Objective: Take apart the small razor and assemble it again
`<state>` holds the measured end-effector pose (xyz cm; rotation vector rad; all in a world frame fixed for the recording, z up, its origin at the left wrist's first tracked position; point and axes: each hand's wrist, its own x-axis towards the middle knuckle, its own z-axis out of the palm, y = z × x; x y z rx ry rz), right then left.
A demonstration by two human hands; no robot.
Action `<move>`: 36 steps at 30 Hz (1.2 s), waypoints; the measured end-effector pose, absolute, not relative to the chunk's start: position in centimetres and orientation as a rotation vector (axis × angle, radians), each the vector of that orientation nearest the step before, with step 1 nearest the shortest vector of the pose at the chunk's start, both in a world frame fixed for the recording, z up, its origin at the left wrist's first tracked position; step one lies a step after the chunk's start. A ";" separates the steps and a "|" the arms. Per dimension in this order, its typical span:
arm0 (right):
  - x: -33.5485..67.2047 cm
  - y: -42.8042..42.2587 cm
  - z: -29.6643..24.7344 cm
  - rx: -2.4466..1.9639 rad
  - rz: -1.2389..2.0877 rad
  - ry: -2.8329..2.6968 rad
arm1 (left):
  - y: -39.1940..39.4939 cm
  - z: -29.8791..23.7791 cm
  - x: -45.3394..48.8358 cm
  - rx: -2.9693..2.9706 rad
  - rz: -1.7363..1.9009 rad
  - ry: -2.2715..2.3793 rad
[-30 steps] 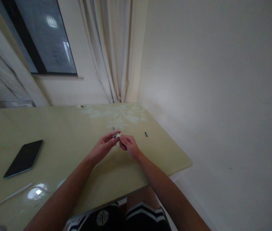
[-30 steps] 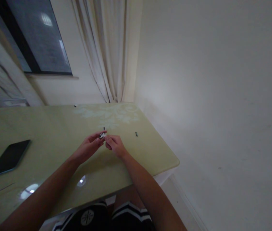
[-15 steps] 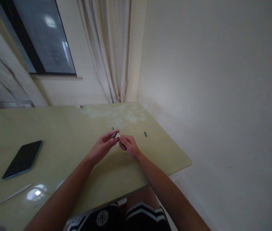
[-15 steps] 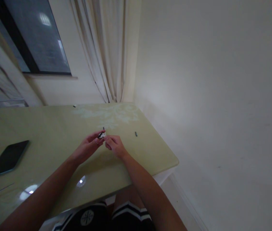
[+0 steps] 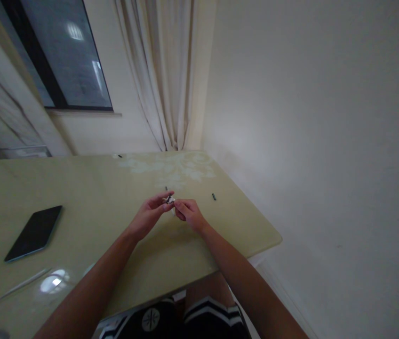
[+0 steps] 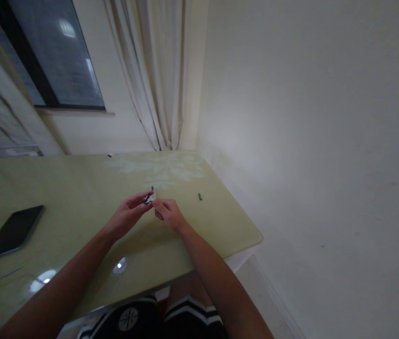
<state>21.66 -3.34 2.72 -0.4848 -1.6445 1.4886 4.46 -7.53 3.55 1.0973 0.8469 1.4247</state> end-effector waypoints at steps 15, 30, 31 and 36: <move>22.0 -3.3 2.7 -0.541 1.395 -1.744 | -7.5 3.8 3.9 1.193 1.429 0.910; 22.9 -2.7 2.8 -0.583 1.090 -2.005 | -7.4 3.5 3.4 1.282 1.383 1.048; 22.8 -2.7 2.6 -0.586 1.087 -2.001 | -7.3 3.5 3.4 1.290 1.375 1.054; 22.4 -2.4 2.1 -0.643 1.033 -1.954 | -7.0 3.5 3.5 1.323 1.344 1.091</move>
